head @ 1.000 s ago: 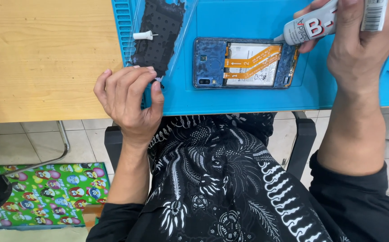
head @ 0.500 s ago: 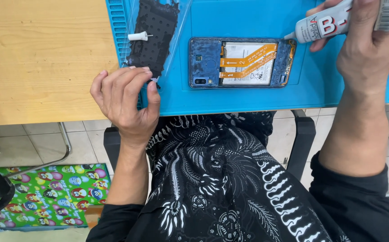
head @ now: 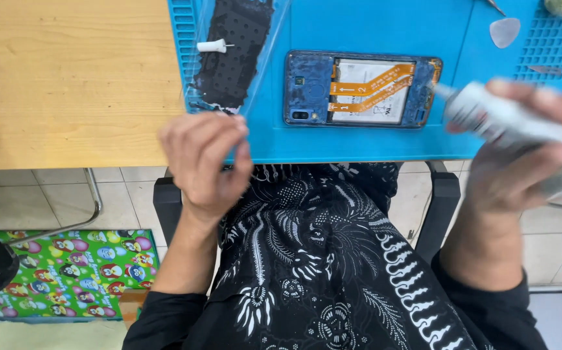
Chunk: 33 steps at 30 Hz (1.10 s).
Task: Technician unscrewing internal components and applying adhesive to the frame of a smartphone for reassembly.
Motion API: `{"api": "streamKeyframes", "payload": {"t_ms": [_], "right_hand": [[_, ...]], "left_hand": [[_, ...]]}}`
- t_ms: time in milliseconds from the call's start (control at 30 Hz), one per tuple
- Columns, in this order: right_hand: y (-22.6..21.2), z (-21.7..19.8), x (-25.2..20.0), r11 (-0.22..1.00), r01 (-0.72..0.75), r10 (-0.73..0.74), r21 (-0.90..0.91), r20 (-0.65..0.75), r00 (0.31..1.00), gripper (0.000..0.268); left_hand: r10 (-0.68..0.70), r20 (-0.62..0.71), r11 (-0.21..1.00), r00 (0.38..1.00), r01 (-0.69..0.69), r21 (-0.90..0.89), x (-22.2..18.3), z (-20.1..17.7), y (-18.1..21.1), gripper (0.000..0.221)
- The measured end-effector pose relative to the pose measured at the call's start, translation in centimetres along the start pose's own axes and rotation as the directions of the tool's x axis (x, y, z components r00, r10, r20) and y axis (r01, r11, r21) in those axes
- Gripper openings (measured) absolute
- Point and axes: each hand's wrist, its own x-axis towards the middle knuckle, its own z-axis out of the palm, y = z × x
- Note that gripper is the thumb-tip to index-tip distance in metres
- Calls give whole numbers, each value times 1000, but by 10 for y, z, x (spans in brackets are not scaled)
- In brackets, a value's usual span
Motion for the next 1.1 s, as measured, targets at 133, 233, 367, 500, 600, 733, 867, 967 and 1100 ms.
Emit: {"api": "streamKeyframes", "payload": {"t_ms": [133,233,367,500,600,733,867,967,1100], "right_hand": [[-17,37,-53,946,195,-89,-261,368,926,44],[-17,78,-36,903,413,-428,120,341,837,39],[-21,84,-27,906,394,-417,155,485,769,33],[-18,97,-21,864,470,-499,179,417,759,27],[-20,98,-20,865,470,-500,179,404,766,26],[-18,94,-22,866,476,-495,154,397,773,27],[-18,89,-22,877,455,-475,151,403,782,29],[-16,86,-23,884,437,-464,163,405,788,31],[-16,82,-24,893,426,-447,148,407,797,32]], "left_hand": [[226,-47,935,973,-230,-271,-24,28,31,12],[63,-181,918,981,-128,-376,-52,48,53,25],[6,-129,937,992,-51,-346,-61,50,51,28],[-14,-110,933,994,-27,-358,-62,51,49,28],[-15,-113,928,993,-29,-371,-62,51,48,28],[-20,-103,930,995,-19,-367,-58,49,51,28],[-17,-106,925,994,-25,-378,-55,52,53,27],[-15,-107,924,994,-27,-382,-54,54,54,27],[-13,-101,920,995,-28,-391,-54,56,56,28]]}}
